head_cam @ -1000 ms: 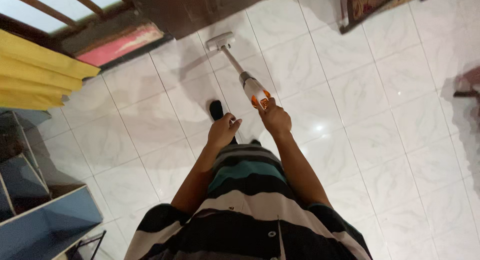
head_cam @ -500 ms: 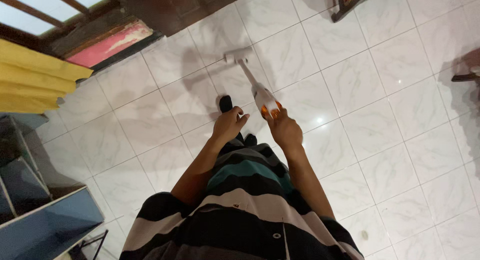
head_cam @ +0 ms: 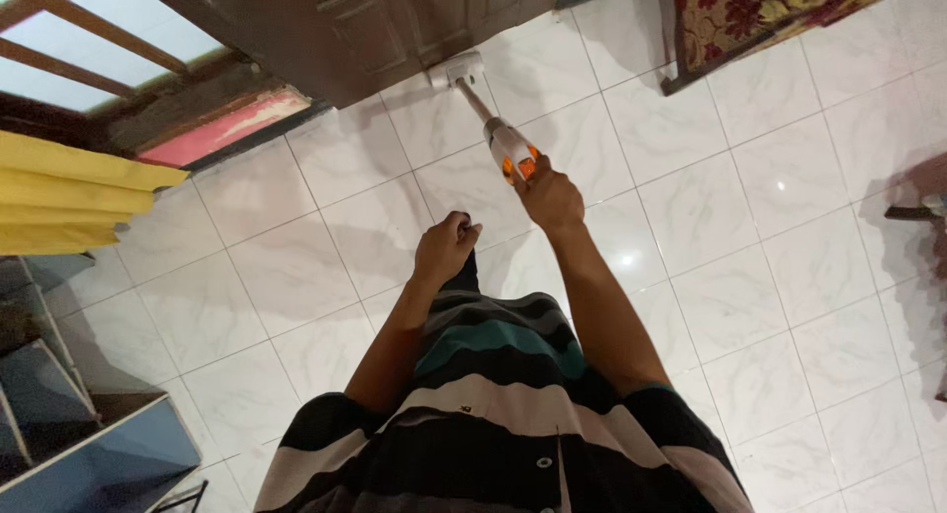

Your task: The person vacuums the tiled floor using a handheld vacuum cleaner.

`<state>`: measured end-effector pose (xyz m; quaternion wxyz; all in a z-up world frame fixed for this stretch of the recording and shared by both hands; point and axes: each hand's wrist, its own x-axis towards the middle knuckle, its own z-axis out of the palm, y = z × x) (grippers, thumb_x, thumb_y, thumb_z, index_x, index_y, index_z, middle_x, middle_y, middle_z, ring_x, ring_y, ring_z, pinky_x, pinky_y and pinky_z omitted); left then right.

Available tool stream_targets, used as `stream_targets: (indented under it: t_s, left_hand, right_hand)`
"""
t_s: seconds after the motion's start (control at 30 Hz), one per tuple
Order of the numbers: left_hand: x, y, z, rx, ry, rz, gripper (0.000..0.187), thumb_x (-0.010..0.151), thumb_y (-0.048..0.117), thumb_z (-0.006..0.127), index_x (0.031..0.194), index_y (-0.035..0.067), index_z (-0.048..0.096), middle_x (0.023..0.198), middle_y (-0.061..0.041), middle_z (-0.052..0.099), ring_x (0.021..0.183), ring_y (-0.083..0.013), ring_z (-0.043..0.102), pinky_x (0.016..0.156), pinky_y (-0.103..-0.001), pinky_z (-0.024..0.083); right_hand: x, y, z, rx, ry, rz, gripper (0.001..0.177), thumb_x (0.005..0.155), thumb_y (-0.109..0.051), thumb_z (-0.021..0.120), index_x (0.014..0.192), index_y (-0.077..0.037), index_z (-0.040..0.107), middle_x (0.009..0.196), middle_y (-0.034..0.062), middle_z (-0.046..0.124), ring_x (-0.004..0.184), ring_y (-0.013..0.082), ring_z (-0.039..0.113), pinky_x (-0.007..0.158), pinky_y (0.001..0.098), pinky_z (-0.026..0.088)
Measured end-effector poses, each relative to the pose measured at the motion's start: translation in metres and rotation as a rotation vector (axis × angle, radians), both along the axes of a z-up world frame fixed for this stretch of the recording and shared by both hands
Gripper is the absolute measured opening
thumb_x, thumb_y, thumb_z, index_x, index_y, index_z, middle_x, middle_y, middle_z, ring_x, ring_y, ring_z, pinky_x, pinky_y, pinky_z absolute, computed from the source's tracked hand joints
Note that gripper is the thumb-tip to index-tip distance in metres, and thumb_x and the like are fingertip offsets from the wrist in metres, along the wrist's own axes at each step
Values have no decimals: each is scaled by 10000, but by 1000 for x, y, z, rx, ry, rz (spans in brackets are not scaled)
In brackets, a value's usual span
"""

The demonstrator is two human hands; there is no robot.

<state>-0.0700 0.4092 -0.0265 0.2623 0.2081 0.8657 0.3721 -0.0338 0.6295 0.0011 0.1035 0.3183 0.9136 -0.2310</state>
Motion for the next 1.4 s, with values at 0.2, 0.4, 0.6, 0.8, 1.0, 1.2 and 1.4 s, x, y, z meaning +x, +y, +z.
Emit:
stream_targets:
  t_s: [0.2,0.4,0.6,0.8,1.0,1.2,1.4]
  left_hand:
    - [-65,22,9,-74,-85,-19,381,950,423,662,1013,47,679,804,-89,733,764,-296,723,686,-415,554]
    - [-93,44,24,-159,-55,-116,422,967,443,627,1127,53,651,788,-102,737,758,-285,733,691,-412,559]
    - [-55,58,34,-145,-27,-12,422,963,440,632,1126,51,657,828,-101,737,767,-291,718,689,-418,551]
    - [55,69,3,-74,90,8,419,953,434,654,1090,39,678,869,-132,722,766,-307,707,693,-429,549]
    - [156,86,-13,-101,-98,-9,440,968,442,634,1119,29,655,776,-117,718,706,-303,705,655,-426,541]
    - [183,120,2,-67,-6,-124,455,977,454,628,1104,18,651,699,-119,699,662,-295,701,617,-417,532]
    - [175,152,16,-66,-19,-198,449,977,441,637,1100,10,643,728,-114,689,660,-304,688,601,-432,527]
  right_hand:
    - [-73,29,28,54,-73,37,558,1014,-549,568,1248,-42,573,883,250,727,835,427,747,715,518,615]
    - [-124,58,61,7,-66,1,505,988,-526,582,1162,-51,580,886,198,735,837,401,745,711,519,596]
    - [-84,76,48,21,-40,8,515,960,-537,607,1200,-82,575,949,226,739,877,425,729,733,533,583]
    - [46,87,-13,-19,-68,6,592,974,-574,570,1290,-75,529,931,237,741,830,428,743,692,537,600]
    - [178,97,-24,0,-57,-62,603,971,-606,560,1260,-78,535,877,254,731,770,436,735,622,535,590]
    - [281,103,29,-84,-88,-141,650,991,-629,573,1126,6,553,775,284,717,750,447,729,620,525,586]
    - [306,110,60,-127,-120,-153,550,933,-506,608,1149,-4,547,763,273,722,706,444,739,601,533,586]
